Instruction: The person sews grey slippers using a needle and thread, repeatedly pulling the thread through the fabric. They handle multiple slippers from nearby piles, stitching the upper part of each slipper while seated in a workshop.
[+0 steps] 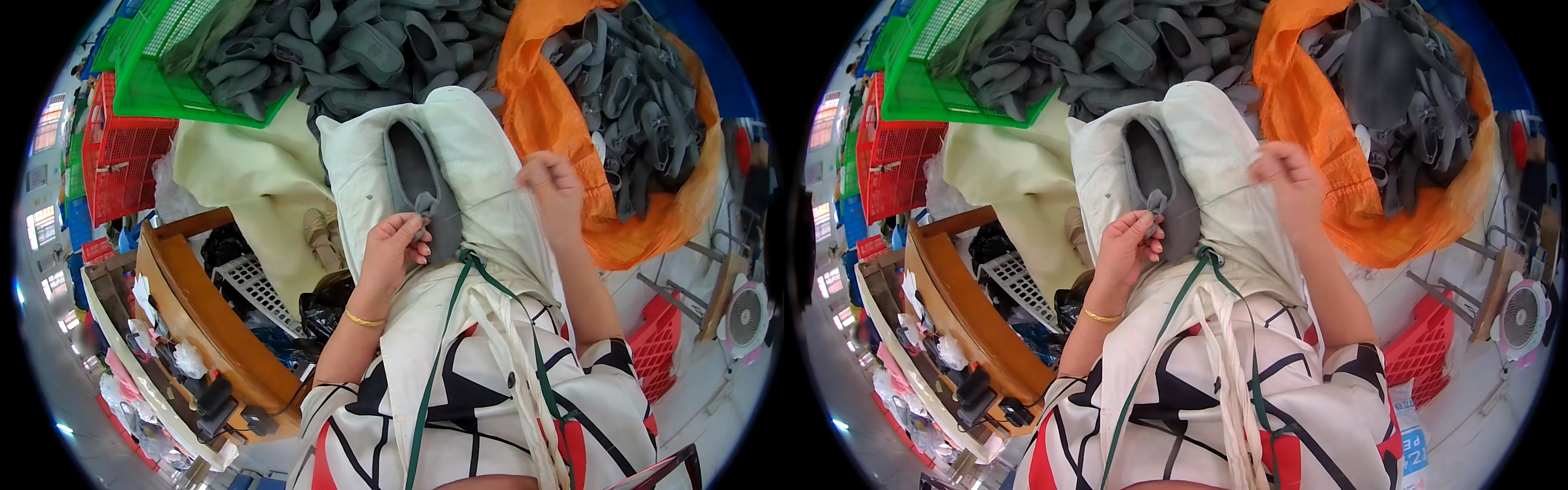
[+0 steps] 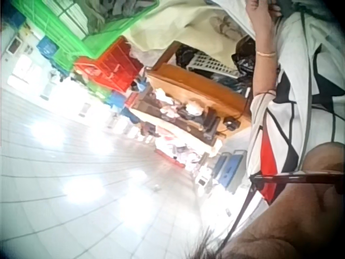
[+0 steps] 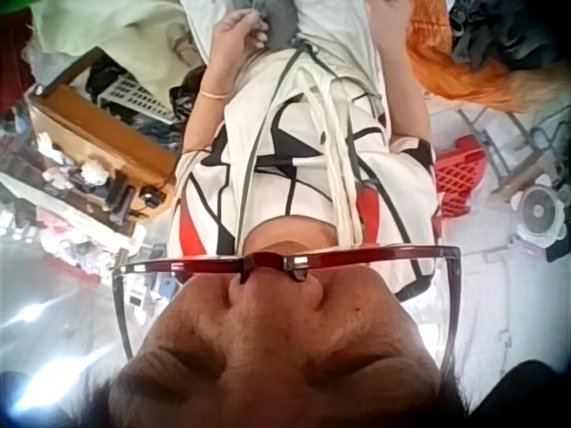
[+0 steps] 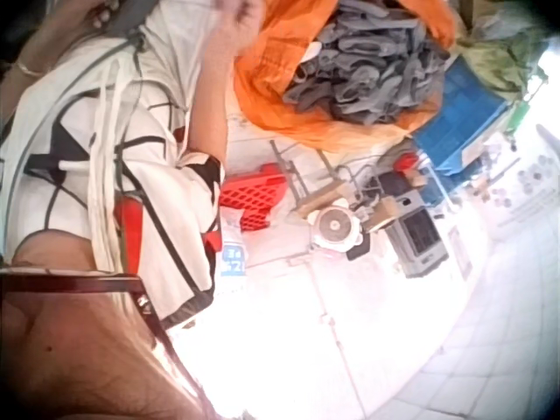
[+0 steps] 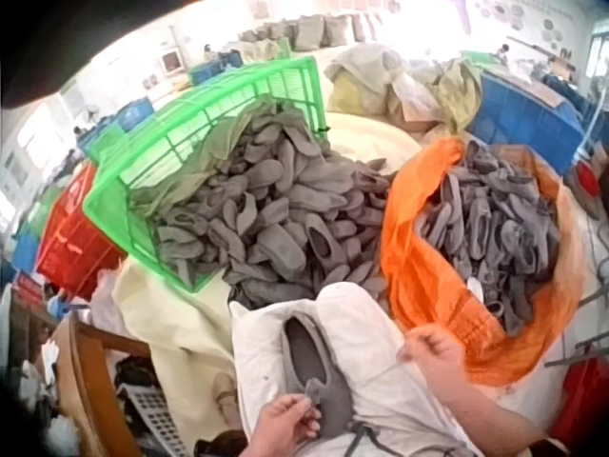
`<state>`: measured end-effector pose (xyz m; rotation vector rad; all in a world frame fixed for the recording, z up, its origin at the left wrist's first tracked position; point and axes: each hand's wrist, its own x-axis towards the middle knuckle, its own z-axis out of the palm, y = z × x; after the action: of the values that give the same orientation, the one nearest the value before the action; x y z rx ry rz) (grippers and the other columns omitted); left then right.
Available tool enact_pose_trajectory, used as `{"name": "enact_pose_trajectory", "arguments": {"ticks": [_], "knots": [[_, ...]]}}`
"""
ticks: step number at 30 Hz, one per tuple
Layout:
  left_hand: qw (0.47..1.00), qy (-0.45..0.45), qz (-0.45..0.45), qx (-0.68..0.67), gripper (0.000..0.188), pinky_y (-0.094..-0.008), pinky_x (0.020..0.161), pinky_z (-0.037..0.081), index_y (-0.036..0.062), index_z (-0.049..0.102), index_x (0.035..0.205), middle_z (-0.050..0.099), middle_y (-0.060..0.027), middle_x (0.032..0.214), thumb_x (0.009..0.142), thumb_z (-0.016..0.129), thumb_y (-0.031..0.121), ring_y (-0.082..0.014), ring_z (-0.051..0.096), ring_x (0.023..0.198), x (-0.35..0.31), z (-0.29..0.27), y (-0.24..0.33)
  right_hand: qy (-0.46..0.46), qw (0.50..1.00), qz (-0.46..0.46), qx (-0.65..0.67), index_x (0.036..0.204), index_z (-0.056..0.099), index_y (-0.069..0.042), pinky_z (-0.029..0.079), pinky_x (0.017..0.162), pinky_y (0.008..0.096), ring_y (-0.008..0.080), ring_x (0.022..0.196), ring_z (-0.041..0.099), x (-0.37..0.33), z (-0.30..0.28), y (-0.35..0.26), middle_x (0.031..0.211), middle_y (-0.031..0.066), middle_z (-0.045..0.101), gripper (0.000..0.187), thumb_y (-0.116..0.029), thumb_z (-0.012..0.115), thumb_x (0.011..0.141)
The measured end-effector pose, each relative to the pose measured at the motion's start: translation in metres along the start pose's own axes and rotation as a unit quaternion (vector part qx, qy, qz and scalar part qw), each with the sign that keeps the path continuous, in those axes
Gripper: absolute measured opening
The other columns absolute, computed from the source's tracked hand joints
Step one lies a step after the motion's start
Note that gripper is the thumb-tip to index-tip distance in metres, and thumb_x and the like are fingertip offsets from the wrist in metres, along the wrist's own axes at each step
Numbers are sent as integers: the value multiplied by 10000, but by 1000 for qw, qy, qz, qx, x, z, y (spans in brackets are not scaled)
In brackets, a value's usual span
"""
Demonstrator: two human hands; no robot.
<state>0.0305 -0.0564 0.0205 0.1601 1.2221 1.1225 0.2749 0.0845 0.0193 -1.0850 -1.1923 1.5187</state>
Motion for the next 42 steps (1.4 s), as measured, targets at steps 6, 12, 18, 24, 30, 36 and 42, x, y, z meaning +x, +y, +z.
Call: {"name": "enact_pose_trajectory", "arguments": {"ticks": [6, 12, 18, 24, 30, 36, 42], "knots": [[998, -13, -33, -48, 243, -227, 517, 535, -6, 658, 1045, 697, -81, 814, 997, 607, 226, -124, 652, 605, 5, -4, 2, -224, 958, 137, -114, 1035, 663, -52, 451, 612, 242, 45, 670, 529, -35, 59, 1, 762, -23, 597, 115, -127, 621, 958], [996, -15, -31, -77, 227, -235, 516, 550, 0, 659, 1022, 710, -99, 827, 996, 607, 219, -133, 665, 609, 5, -5, 0, -269, 941, 65, -194, 1038, 667, -38, 480, 626, 280, 148, 645, 588, -37, 70, 4, 798, 100, 663, 148, -112, 593, 933], [995, -17, -33, -95, 221, -231, 518, 556, -6, 655, 1018, 710, -103, 825, 997, 604, 207, -134, 668, 610, 5, -4, 1, -271, 937, 60, -212, 1046, 671, -42, 492, 635, 293, 185, 652, 615, -37, 71, 9, 826, 128, 677, 158, -102, 588, 926], [994, -15, -38, -97, 217, -234, 513, 556, -8, 654, 1017, 710, -107, 826, 1000, 600, 202, -138, 669, 609, 5, -4, 1, -273, 934, 75, -216, 1052, 672, -42, 495, 644, 294, 191, 662, 622, -36, 72, 7, 834, 129, 681, 168, -106, 584, 924], [994, -17, -33, -107, 219, -239, 509, 555, -9, 652, 1016, 707, -110, 828, 1002, 598, 202, -143, 668, 608, 6, -5, -1, -274, 933, 79, -218, 1059, 674, -43, 499, 655, 297, 201, 675, 629, -36, 73, 4, 849, 129, 688, 176, -107, 582, 924], [995, -5, -35, -90, 234, -233, 505, 547, 5, 655, 1013, 706, -102, 830, 1005, 601, 233, -135, 666, 608, 4, -2, -1, -273, 934, 72, -219, 1063, 674, -41, 502, 658, 301, 211, 685, 638, -35, 74, 4, 862, 132, 694, 180, -107, 584, 923], [998, 31, 9, -63, 195, -212, 527, 534, 20, 667, 1048, 679, -44, 800, 960, 679, 194, -98, 631, 588, 2, 1, -8, -286, 928, 130, -201, 1007, 661, -23, 465, 622, 274, 128, 651, 575, -31, 71, 6, 775, 59, 646, 128, -103, 591, 935]]}}
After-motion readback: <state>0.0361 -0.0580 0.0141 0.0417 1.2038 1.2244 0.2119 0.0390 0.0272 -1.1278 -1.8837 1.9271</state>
